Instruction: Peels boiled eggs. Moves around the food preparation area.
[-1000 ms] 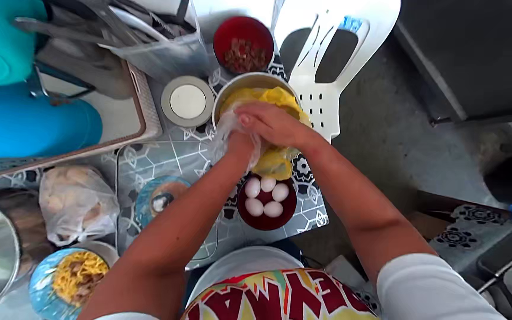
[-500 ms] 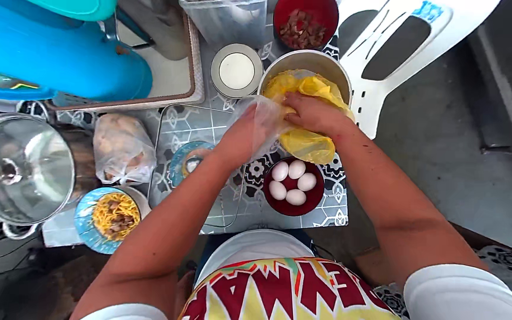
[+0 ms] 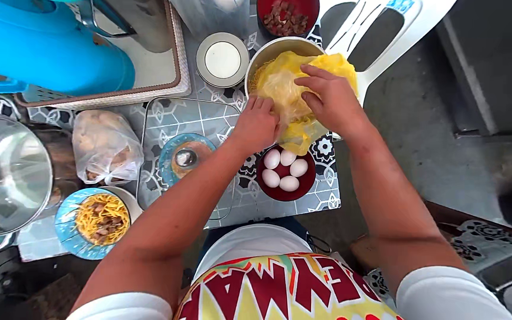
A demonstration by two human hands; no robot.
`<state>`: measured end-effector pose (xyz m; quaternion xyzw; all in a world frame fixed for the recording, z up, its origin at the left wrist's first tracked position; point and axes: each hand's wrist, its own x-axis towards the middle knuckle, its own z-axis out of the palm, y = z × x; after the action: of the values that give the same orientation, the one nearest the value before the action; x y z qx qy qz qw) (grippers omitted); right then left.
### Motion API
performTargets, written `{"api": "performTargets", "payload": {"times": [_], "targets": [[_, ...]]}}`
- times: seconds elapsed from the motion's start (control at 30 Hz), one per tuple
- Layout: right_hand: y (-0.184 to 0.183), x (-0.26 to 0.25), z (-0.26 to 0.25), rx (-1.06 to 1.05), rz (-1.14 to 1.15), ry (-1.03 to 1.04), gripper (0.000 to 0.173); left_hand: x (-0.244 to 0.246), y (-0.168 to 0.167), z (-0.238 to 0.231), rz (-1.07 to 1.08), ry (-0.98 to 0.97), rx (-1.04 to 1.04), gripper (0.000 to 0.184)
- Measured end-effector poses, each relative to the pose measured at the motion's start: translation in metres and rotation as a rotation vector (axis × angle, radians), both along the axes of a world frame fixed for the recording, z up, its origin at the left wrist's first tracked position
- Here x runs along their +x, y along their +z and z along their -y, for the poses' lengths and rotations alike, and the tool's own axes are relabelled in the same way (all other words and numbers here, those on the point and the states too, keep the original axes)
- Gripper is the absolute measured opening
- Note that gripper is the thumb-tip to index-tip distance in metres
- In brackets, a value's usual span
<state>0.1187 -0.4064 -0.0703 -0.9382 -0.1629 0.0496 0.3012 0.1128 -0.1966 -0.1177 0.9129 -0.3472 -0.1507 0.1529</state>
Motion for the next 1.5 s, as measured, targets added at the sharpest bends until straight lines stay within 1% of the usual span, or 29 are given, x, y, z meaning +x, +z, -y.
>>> {"api": "performTargets", "payload": {"times": [0.07, 0.1, 0.17, 0.23, 0.27, 0.37, 0.4, 0.47, 0.53, 0.6, 0.63, 0.67, 0.7, 0.8, 0.83, 0.87, 0.9, 0.93, 0.97, 1.07, 1.1, 1.13, 1.2, 1.23, 1.3, 1.33, 1.4, 1.47, 1.5], "targets": [[0.012, -0.045, -0.001, 0.091, 0.269, -0.031, 0.023, 0.004, 0.004, 0.004, 0.009, -0.008, -0.018, 0.036], [0.014, -0.070, -0.003, 0.083, 0.316, -0.008, 0.020, 0.005, 0.010, 0.005, 0.002, -0.018, 0.003, 0.034], [0.003, -0.112, -0.009, -0.097, 0.190, 0.100, 0.017, 0.006, 0.019, 0.004, -0.008, -0.038, 0.043, 0.035], [-0.022, -0.136, -0.016, -0.306, 0.011, 0.154, 0.021, 0.008, 0.019, -0.001, 0.002, -0.054, 0.028, 0.033], [-0.033, -0.143, -0.018, -0.378, -0.037, 0.151, 0.027, 0.009, 0.020, -0.004, 0.008, -0.055, 0.003, 0.030], [-0.047, -0.147, -0.023, -0.487, -0.009, 0.121, 0.037, 0.011, 0.020, -0.012, 0.087, -0.017, -0.078, 0.025], [-0.048, -0.146, -0.026, -0.509, -0.001, 0.114, 0.037, 0.011, 0.020, -0.014, 0.144, -0.003, -0.079, 0.024], [-0.052, -0.149, -0.029, -0.527, 0.072, 0.094, 0.030, 0.010, 0.023, -0.016, 0.211, 0.019, -0.067, 0.023], [-0.054, -0.156, -0.025, -0.497, 0.173, 0.040, 0.023, 0.008, 0.027, -0.016, 0.122, 0.059, -0.094, 0.029], [-0.047, -0.166, -0.020, -0.359, 0.197, -0.090, 0.032, 0.012, 0.032, -0.017, -0.098, 0.115, -0.201, 0.038], [-0.043, -0.175, -0.018, -0.243, 0.177, -0.188, 0.038, 0.012, 0.034, -0.019, -0.190, 0.129, -0.240, 0.040], [-0.040, -0.185, -0.018, -0.071, 0.134, -0.301, 0.042, 0.012, 0.036, -0.021, -0.212, 0.126, -0.248, 0.040], [-0.037, -0.196, -0.018, 0.144, 0.063, -0.416, 0.043, 0.010, 0.036, -0.023, -0.158, 0.105, -0.242, 0.038], [-0.047, -0.227, -0.019, 0.862, -0.102, -0.709, 0.027, 0.006, 0.033, -0.026, 0.098, 0.035, -0.224, 0.029], [-0.053, -0.235, -0.020, 1.021, -0.135, -0.763, 0.027, 0.004, 0.035, -0.026, 0.134, 0.030, -0.229, 0.027], [-0.059, -0.243, -0.022, 1.108, -0.159, -0.804, 0.033, 0.002, 0.037, -0.026, 0.134, 0.031, -0.251, 0.026], [-0.064, -0.250, -0.024, 1.130, -0.163, -0.839, 0.041, 0.000, 0.041, -0.026, 0.103, 0.041, -0.284, 0.026], [-0.067, -0.257, -0.027, 1.086, -0.135, -0.868, 0.045, -0.001, 0.046, -0.026, 0.053, 0.065, -0.318, 0.027], [-0.070, -0.263, -0.031, 0.955, -0.066, -0.886, 0.044, -0.003, 0.052, -0.027, 0.021, 0.093, -0.353, 0.028], [-0.095, -0.277, -0.038, 0.340, 0.265, -0.835, 0.041, -0.008, 0.063, -0.037, 0.094, 0.143, -0.487, 0.033], [-0.107, -0.280, -0.039, 0.156, 0.310, -0.802, 0.041, -0.011, 0.066, -0.041, 0.132, 0.150, -0.526, 0.035], [-0.118, -0.283, -0.039, 0.014, 0.287, -0.772, 0.041, -0.016, 0.069, -0.045, 0.168, 0.157, -0.560, 0.037], [-0.128, -0.285, -0.038, -0.120, 0.256, -0.770, 0.040, -0.029, 0.073, -0.052, 0.233, 0.170, -0.591, 0.038], [-0.124, -0.284, -0.038, -0.107, 0.235, -0.797, 0.040, -0.035, 0.074, -0.054, 0.257, 0.171, -0.586, 0.038], [-0.108, -0.285, -0.041, 0.087, 0.145, -0.904, 0.042, -0.045, 0.075, -0.058, 0.250, 0.169, -0.517, 0.038], [-0.100, -0.285, -0.044, 0.253, 0.105, -0.972, 0.041, -0.048, 0.075, -0.059, 0.230, 0.168, -0.469, 0.039], [-0.082, -0.285, -0.052, 0.757, 0.012, -1.062, 0.039, -0.049, 0.075, -0.058, 0.153, 0.173, -0.348, 0.045], [-0.067, -0.284, -0.063, 1.350, -0.073, -1.046, 0.036, -0.049, 0.076, -0.057, 0.079, 0.193, -0.224, 0.050], [-0.060, -0.284, -0.067, 1.562, -0.128, -1.008, 0.034, -0.051, 0.076, -0.057, 0.081, 0.208, -0.205, 0.050]]}}
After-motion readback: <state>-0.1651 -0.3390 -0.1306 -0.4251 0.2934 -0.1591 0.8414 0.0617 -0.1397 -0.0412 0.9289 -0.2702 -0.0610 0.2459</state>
